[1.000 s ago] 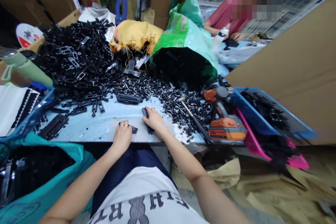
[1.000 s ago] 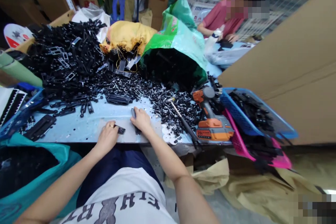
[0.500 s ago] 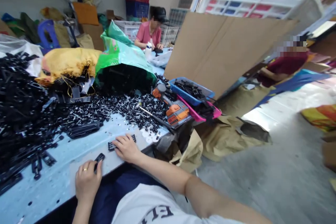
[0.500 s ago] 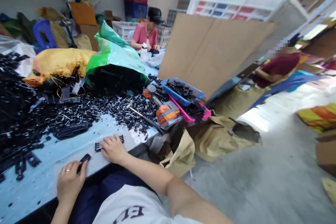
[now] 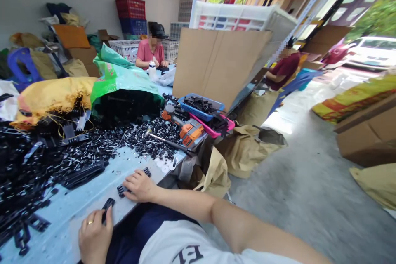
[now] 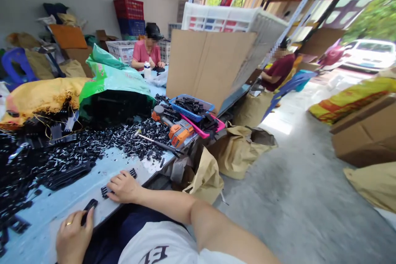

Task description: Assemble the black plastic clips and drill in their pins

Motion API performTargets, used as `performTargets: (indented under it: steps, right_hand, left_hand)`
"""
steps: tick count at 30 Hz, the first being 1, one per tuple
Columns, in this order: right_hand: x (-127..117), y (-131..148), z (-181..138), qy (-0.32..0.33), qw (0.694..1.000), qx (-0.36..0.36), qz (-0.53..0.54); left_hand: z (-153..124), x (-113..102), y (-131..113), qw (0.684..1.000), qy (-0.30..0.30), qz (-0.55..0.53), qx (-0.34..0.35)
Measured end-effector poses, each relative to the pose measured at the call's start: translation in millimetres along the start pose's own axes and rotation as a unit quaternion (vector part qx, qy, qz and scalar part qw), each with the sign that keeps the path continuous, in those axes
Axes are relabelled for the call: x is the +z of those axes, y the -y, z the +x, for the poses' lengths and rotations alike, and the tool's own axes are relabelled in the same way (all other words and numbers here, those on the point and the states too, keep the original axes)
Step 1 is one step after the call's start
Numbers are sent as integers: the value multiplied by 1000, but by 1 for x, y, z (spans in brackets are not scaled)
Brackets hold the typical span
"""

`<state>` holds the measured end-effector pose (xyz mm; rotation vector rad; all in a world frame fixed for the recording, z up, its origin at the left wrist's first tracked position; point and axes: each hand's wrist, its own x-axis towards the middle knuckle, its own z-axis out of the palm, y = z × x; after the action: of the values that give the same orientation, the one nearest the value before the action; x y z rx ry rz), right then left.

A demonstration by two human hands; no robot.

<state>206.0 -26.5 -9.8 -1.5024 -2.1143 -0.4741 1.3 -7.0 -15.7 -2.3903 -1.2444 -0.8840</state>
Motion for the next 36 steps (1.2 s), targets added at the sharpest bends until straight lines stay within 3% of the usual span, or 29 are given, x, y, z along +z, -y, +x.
performTargets:
  steps: [11,24,36]
  right_hand:
    - [-1,-4,-1,-3,1000,-27,-8]
    - [-1,-1,1,-19,1000,-3,-23]
    - [-1,1,0,-15,999,-23,-30]
  left_hand:
    - [2,-3,0,998,37,-40,-13]
    - [0,-6,3,996,61,-59,-21]
    - [-3,-1,3,998,40,-50,-26]
